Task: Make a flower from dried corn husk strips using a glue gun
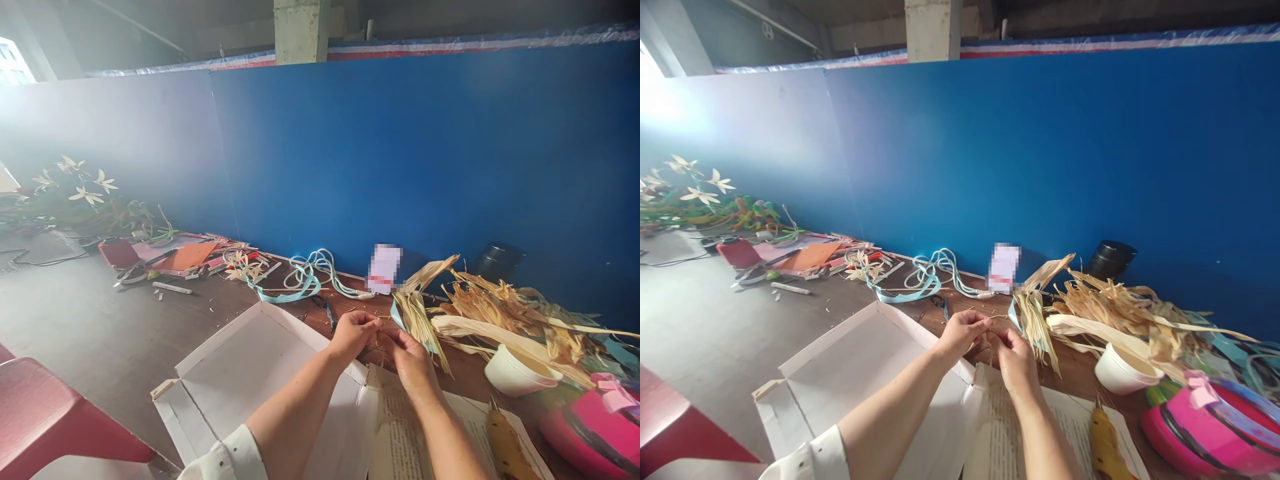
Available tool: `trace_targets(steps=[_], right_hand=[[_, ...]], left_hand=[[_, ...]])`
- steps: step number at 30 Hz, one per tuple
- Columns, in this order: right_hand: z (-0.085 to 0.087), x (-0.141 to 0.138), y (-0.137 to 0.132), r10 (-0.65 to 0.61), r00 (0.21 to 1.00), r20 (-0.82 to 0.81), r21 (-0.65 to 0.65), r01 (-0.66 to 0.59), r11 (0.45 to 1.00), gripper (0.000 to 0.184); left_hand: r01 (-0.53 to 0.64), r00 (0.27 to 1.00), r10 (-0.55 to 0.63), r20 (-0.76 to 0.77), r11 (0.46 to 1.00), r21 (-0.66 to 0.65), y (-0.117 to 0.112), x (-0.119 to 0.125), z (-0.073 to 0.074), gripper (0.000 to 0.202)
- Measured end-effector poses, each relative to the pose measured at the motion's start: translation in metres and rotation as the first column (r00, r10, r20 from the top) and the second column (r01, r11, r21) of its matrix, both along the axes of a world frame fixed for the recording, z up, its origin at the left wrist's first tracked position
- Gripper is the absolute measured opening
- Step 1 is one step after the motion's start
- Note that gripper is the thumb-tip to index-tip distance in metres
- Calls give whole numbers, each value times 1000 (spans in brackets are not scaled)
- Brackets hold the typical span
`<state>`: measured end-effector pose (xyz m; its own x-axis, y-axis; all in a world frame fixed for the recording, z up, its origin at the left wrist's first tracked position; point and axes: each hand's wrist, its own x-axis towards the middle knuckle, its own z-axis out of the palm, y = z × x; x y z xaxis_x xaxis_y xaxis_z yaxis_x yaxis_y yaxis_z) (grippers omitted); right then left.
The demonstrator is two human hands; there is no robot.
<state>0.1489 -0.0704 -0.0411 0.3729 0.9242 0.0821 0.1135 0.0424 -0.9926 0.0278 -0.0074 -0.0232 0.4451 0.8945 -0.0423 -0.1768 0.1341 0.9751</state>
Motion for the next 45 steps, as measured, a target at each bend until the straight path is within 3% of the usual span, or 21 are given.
trace_targets(steps=[9,17,23,27,31,35,39,45], right_hand=[[-5,4,2,26,999,-42,-68,-28,997,43],[-6,1,4,52,988,-142,-72,-62,995,34],[0,-5,2,35,973,-230,-93,-58,994,26],[2,-7,1,20,969,-248,-101,-47,994,27],[-2,-3,2,28,969,-246,-75,-48,996,31],[-7,3,3,7,980,-201,-59,-20,998,33],[-6,3,3,-8,987,-159,-50,0,999,33],[-2,0,3,17,992,-123,-35,-22,999,29]], left_hand=[[-26,995,29,-91,999,30,2,2,-7,36],[-75,986,87,-145,993,88,-2,3,-3,15],[-106,980,129,-153,983,148,-1,1,-3,12],[-67,991,79,-111,992,103,0,2,-4,16],[2,1000,-1,-30,1000,28,1,2,-3,33],[-20,995,26,98,998,-55,2,2,1,48],[-35,985,52,167,994,-106,2,2,3,48],[-20,997,24,73,999,-47,-1,2,0,37]])
